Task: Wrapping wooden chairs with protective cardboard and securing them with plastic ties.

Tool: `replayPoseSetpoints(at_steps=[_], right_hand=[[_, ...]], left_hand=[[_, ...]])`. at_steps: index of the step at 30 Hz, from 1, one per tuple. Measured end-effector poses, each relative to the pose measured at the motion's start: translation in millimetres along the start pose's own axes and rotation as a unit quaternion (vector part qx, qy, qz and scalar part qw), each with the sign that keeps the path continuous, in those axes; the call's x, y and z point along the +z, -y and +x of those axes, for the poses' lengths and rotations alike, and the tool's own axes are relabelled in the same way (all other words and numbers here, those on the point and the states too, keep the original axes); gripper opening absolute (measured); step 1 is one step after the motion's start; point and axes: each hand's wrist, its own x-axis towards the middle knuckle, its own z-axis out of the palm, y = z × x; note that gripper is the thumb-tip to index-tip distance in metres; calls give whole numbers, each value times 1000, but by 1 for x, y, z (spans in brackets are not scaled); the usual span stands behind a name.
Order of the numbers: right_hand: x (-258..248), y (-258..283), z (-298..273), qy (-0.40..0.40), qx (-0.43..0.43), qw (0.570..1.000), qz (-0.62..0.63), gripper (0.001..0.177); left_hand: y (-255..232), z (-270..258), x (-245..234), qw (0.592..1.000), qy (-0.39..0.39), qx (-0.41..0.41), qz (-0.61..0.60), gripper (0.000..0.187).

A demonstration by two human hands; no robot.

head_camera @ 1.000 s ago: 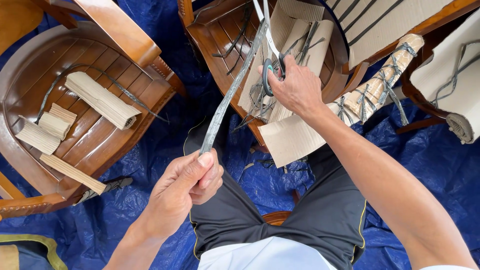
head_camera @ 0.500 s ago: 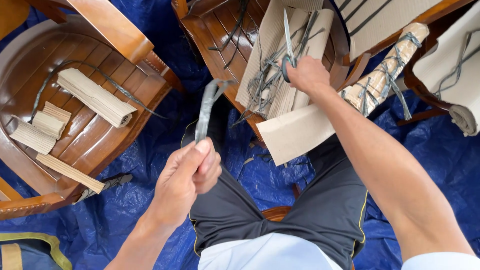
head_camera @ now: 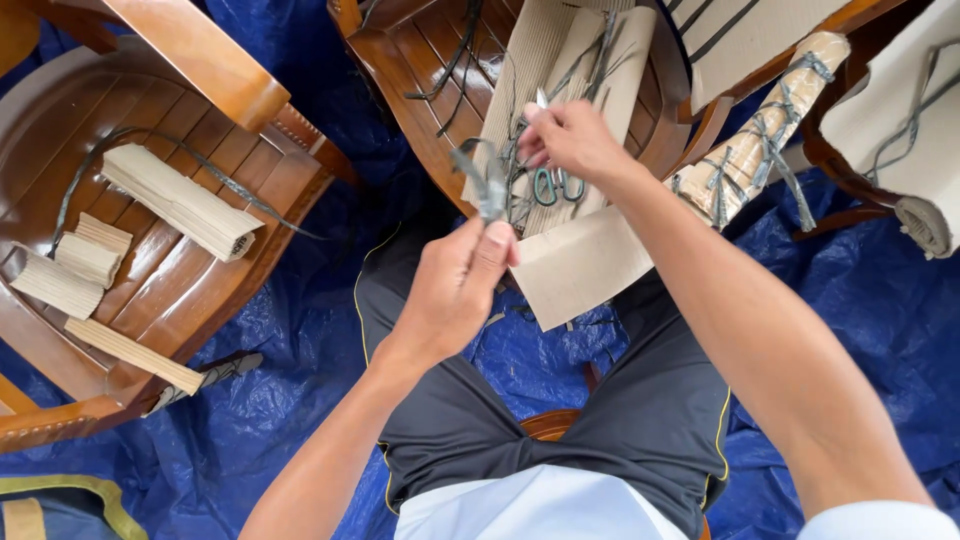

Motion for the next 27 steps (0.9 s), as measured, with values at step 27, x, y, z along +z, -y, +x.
replayPoseSetpoints(at_steps=[27], right_hand=[[-88, -67, -138, -326, -290, 822, 365, 23]], left_hand=[[58, 64, 38, 959, -15, 16, 281, 42]])
